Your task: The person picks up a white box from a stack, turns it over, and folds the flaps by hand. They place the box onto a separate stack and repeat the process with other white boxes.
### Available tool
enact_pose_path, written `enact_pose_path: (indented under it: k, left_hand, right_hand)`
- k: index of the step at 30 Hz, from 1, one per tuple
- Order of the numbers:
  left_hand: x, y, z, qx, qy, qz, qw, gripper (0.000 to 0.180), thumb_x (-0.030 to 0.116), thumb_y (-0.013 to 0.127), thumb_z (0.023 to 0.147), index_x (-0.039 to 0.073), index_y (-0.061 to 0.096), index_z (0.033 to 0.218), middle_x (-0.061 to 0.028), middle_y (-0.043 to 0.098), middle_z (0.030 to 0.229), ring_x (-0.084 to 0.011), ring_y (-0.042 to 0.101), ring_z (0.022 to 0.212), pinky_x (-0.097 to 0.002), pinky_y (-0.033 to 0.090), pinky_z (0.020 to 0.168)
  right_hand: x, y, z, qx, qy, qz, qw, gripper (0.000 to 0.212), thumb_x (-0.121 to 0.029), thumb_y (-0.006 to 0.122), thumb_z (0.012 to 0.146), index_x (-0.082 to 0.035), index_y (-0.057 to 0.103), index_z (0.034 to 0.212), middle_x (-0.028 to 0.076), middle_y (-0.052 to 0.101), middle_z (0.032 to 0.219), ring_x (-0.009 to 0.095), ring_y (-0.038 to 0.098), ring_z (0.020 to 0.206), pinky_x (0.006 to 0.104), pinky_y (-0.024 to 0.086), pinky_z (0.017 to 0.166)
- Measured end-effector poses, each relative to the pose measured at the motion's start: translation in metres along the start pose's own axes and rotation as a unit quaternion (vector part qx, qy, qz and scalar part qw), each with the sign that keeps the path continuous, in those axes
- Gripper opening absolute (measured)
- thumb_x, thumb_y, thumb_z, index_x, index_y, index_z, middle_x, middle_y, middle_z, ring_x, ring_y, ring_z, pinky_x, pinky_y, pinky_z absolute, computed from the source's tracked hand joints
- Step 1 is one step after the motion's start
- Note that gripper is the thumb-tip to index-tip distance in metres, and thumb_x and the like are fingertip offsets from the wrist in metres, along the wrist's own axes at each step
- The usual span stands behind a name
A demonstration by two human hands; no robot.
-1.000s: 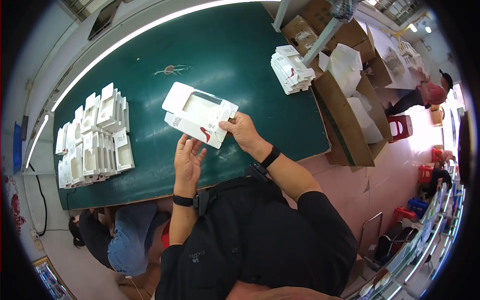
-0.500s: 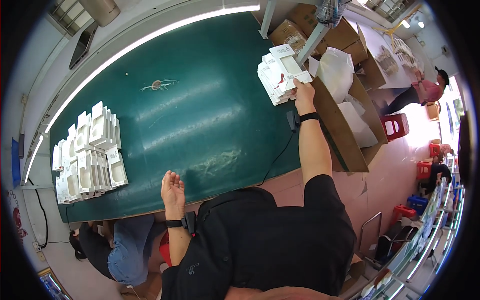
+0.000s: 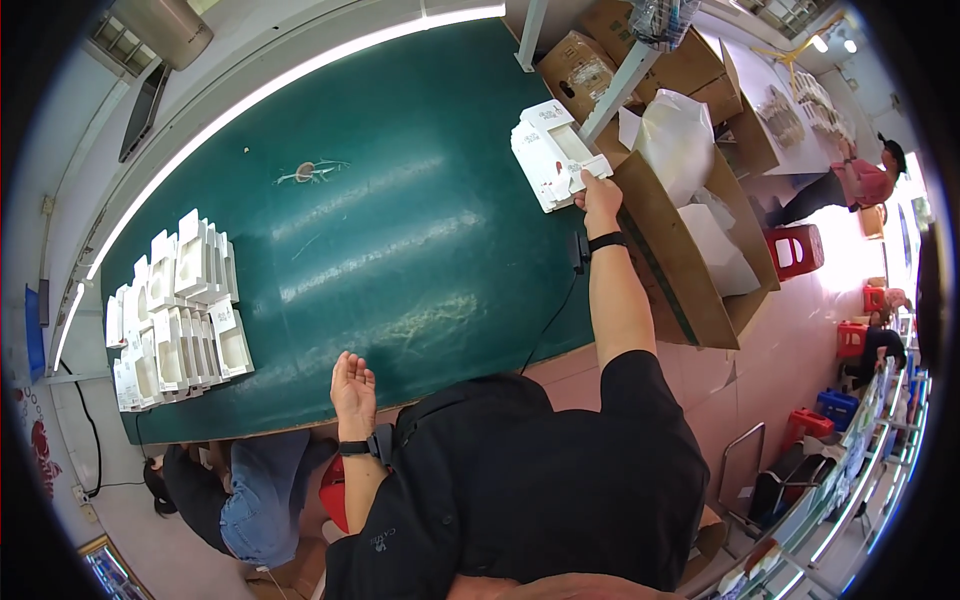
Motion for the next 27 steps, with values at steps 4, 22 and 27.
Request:
enact_pose_path:
  k: [4,22,27]
  left_hand:
    - [-0.004,-0.003,0.003,0.003,-0.005,0.004,1.000,0.020,0.022,0.063,0.099,0.010,0.063,0.114,0.0008,0.066,0.098,-0.0128,0.063,0.091,-0.0284,0.052,0.075]
    - [-0.001,-0.005,-0.003,0.021,0.006,0.009,1.000,0.020,0.023,0.064,0.098,0.010,0.063,0.114,0.0010,0.066,0.098,-0.0120,0.063,0.089,-0.0277,0.052,0.074]
    - [-0.001,-0.013,-0.012,0.036,0.015,0.003,0.999,0.020,0.023,0.064,0.098,0.010,0.064,0.113,0.0010,0.066,0.098,-0.0118,0.063,0.089,-0.0274,0.052,0.074]
  right_hand:
    - [-0.001,-0.008,-0.009,0.017,0.000,-0.082,0.996,0.027,-0.024,0.073,0.089,-0.002,0.067,0.102,0.006,0.068,0.084,0.017,0.066,0.067,0.0294,0.052,0.056]
    - [-0.101,0.085,-0.046,-0.056,-0.543,-0.495,0.676,0.055,-0.035,0.066,0.090,-0.012,0.053,0.138,0.016,0.048,0.144,0.036,0.040,0.136,0.0490,0.032,0.113]
    - [-0.047,0.082,-0.025,-0.043,-0.462,-0.541,0.701,0.058,-0.037,0.061,0.093,-0.014,0.047,0.144,0.017,0.039,0.153,0.037,0.031,0.143,0.0569,0.024,0.116]
Point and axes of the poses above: each hand's wrist, its own z-axis towards the middle knuckle, its own y-axis out of the palm, x = y × z, the point moved 8 cm from there along z, towards the middle knuckle
